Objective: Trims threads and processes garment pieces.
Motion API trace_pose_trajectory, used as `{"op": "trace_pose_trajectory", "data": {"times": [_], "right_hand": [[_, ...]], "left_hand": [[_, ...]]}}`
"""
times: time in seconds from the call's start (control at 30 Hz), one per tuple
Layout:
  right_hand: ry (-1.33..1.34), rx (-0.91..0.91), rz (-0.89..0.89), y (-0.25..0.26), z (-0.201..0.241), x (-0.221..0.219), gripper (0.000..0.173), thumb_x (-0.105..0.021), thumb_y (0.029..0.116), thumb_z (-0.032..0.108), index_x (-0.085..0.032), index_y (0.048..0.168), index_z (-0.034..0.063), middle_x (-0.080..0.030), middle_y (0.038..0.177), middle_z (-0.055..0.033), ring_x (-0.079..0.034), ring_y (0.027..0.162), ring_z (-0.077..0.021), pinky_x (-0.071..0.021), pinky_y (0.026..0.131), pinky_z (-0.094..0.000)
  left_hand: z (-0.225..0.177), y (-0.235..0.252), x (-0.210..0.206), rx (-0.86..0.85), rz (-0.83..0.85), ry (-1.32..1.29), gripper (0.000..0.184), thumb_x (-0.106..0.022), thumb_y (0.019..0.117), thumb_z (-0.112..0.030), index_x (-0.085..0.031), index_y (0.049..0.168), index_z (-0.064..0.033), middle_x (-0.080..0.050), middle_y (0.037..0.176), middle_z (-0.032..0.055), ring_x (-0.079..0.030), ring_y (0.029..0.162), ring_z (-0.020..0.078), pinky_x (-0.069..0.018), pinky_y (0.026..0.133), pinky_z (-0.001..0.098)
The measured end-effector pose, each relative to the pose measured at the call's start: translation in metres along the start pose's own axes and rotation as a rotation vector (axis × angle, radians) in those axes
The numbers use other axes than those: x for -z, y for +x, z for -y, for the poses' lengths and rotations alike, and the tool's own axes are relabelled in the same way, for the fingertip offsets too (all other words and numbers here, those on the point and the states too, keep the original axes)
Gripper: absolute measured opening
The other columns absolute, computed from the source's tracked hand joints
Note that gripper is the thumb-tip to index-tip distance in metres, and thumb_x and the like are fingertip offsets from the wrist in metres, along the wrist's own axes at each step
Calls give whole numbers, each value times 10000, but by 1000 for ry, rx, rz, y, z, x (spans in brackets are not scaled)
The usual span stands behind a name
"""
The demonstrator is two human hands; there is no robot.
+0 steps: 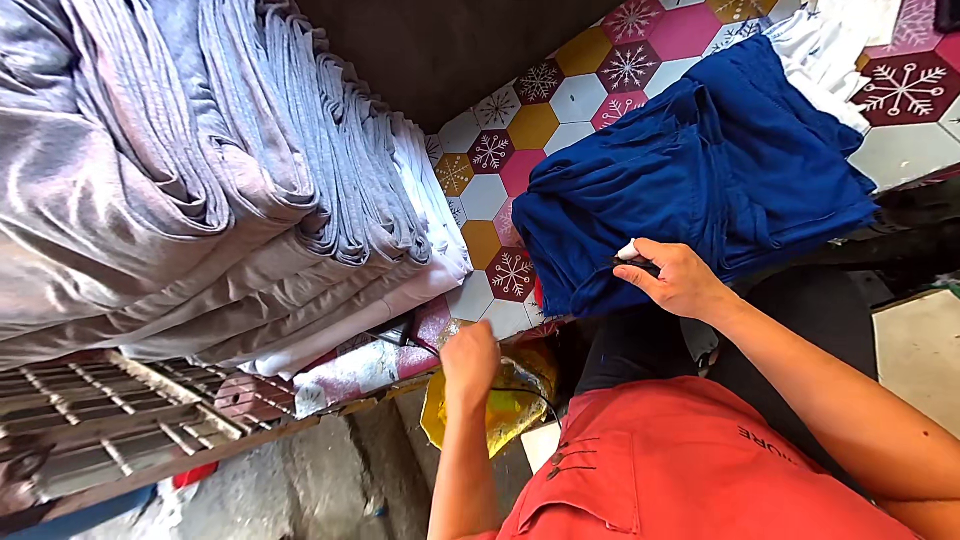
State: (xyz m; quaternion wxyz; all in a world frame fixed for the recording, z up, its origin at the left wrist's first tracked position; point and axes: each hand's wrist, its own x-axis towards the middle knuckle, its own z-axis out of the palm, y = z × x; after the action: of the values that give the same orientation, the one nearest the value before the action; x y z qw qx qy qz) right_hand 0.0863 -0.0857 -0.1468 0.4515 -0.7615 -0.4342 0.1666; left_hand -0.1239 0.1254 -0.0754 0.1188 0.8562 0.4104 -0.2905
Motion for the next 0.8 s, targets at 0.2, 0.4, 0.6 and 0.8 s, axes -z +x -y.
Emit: {"op": "trace_pose_trajectory", "data": {"times": [0.2,0.4,0.6,0.8], "right_hand": [[83,-165,-11,0,10,-6,285,-701,971,329,-702,1088,69,-687,847,-39,-639,731,-127,-536,678,-359],[321,-326,-38,-23,30,-14,78,-717,943,118,-724,972,46,-675,787,-7,-595,671,-30,-508,642,-230],[190,-216,-87,-27,39,-38,106,-743,914,142,-762,941,41,-698,784,-41,-623,697,-72,-518,665,-273],[41,30,-260,-28,35,-48,111,-686,838,95,-718,865,-7,-671,733,-99,-634,651,-159,-517,597,-311]], "left_hand": [[-25,19,-49,-437,-302,-674,439,-759,916,-233,-644,1240,39,-686,1193,190,-665,1129,298,-538,974,483],[-68,21,-60,-395,-88,-1200,314,-693,938,-34,-570,1226,-9,-739,909,56,-687,735,89,-570,693,269],[-77,2,-51,-488,-236,-1086,336,-685,944,-41,-573,1260,-21,-761,902,49,-716,759,78,-587,722,265],[-81,-6,-47,-535,-349,-1046,364,-690,933,-35,-574,1278,-23,-763,906,46,-727,759,93,-602,714,284]]}}
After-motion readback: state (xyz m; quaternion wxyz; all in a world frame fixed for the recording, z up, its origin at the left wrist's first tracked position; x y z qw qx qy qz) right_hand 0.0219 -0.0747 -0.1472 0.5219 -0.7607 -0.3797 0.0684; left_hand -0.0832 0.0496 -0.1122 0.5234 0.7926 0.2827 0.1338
